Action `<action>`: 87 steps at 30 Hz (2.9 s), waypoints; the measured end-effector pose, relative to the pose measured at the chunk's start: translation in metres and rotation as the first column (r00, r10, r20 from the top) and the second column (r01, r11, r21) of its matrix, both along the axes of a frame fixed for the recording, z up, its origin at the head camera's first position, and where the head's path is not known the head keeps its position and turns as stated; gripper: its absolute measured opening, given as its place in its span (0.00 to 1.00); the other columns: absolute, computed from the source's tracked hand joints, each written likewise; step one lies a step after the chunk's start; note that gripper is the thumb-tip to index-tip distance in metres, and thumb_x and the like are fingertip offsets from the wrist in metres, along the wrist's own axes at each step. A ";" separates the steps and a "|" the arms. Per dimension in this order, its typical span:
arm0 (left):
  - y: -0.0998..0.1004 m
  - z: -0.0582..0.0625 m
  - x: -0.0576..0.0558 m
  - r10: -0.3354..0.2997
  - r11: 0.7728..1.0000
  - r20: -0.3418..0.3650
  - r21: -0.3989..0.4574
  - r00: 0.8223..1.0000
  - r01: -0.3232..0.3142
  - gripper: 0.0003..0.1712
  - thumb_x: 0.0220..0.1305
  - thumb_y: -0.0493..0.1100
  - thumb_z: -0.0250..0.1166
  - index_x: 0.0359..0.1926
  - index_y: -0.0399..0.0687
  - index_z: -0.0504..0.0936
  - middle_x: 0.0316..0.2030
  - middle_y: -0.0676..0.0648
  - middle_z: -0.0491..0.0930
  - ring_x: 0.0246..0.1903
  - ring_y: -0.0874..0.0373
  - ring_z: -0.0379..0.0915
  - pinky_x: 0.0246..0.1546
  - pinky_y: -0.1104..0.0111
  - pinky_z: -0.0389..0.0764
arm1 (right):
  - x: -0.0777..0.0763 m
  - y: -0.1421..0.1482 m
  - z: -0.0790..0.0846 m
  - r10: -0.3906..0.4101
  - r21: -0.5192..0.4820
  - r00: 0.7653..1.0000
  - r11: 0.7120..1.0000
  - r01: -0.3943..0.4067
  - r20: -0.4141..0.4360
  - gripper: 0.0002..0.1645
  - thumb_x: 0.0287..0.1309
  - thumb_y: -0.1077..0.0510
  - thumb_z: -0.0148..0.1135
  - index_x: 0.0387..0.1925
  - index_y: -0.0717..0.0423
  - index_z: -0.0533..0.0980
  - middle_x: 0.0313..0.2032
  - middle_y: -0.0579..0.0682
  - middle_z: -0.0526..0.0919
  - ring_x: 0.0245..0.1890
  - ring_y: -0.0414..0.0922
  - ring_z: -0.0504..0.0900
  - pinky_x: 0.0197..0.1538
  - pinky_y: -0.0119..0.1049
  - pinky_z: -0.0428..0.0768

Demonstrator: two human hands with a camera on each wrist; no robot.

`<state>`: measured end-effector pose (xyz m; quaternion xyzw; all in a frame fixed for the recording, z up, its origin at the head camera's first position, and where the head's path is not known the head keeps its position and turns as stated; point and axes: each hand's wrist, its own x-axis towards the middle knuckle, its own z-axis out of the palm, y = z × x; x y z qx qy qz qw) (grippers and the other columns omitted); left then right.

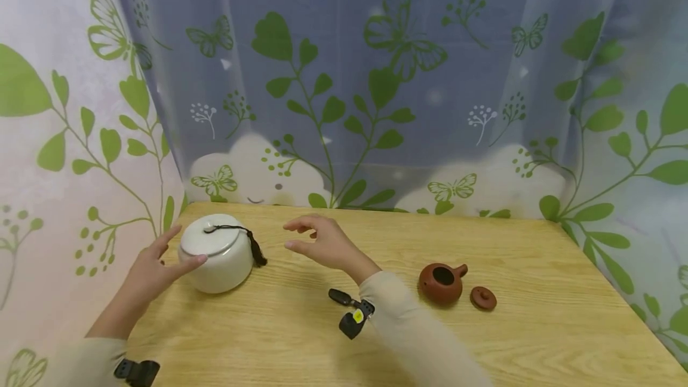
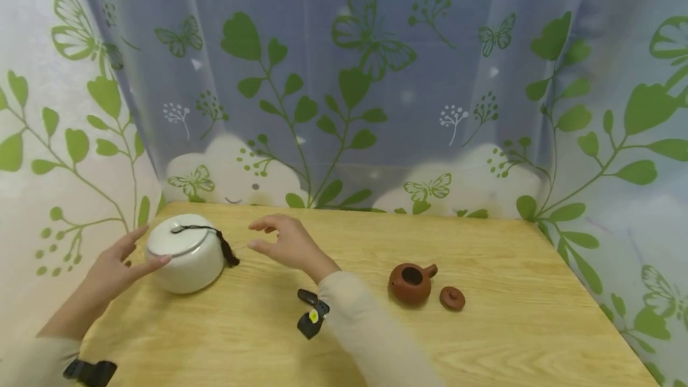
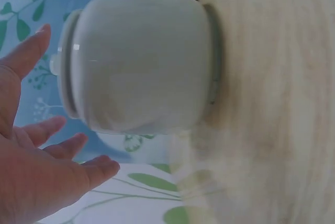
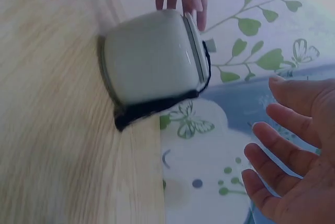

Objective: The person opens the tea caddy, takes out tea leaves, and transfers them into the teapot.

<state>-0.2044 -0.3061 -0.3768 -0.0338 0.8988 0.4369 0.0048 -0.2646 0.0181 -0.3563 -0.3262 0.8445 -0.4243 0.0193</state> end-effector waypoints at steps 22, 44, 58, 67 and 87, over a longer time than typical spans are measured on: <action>0.006 -0.026 -0.006 -0.010 0.994 0.012 0.111 1.000 0.008 0.62 0.62 0.56 0.66 0.75 0.44 0.28 0.72 0.29 0.32 0.68 0.25 0.36 0.61 0.35 0.56 | 0.006 -0.083 0.010 0.065 -0.017 0.998 0.998 -0.064 0.024 0.23 0.60 0.52 0.65 0.56 0.53 0.77 0.54 0.46 0.80 0.52 0.46 0.79 0.47 0.23 0.76; 0.003 -0.029 -0.014 -0.093 0.989 -0.006 0.115 0.996 0.093 0.61 0.63 0.55 0.65 0.74 0.44 0.26 0.73 0.29 0.30 0.69 0.26 0.36 0.61 0.37 0.60 | 0.002 -0.119 -0.007 -0.085 -0.120 0.988 0.988 0.100 0.126 0.24 0.60 0.55 0.65 0.58 0.54 0.76 0.54 0.45 0.81 0.48 0.38 0.80 0.45 0.20 0.76; -0.005 -0.038 -0.020 -0.092 0.988 -0.082 0.120 0.992 0.101 0.62 0.60 0.48 0.69 0.75 0.43 0.31 0.73 0.30 0.36 0.70 0.31 0.37 0.63 0.40 0.58 | 0.001 -0.125 -0.001 -0.061 -0.076 0.996 0.995 0.066 0.070 0.23 0.59 0.56 0.66 0.56 0.56 0.77 0.50 0.48 0.83 0.43 0.35 0.81 0.43 0.19 0.75; -0.005 -0.038 -0.019 -0.086 0.989 -0.076 0.115 0.993 0.094 0.61 0.59 0.48 0.69 0.75 0.43 0.31 0.74 0.34 0.35 0.72 0.36 0.37 0.51 0.87 0.63 | -0.001 -0.132 -0.002 -0.078 -0.178 0.990 0.979 0.099 0.122 0.22 0.60 0.58 0.64 0.57 0.56 0.77 0.52 0.46 0.82 0.42 0.34 0.81 0.42 0.19 0.76; -0.005 -0.040 -0.021 -0.123 0.983 -0.083 0.125 0.989 0.133 0.60 0.60 0.47 0.69 0.75 0.41 0.32 0.72 0.28 0.41 0.69 0.31 0.46 0.43 0.86 0.68 | -0.013 -0.150 -0.006 -0.038 -0.125 0.998 0.991 0.044 0.051 0.22 0.58 0.59 0.66 0.55 0.59 0.78 0.49 0.48 0.84 0.36 0.31 0.81 0.35 0.16 0.74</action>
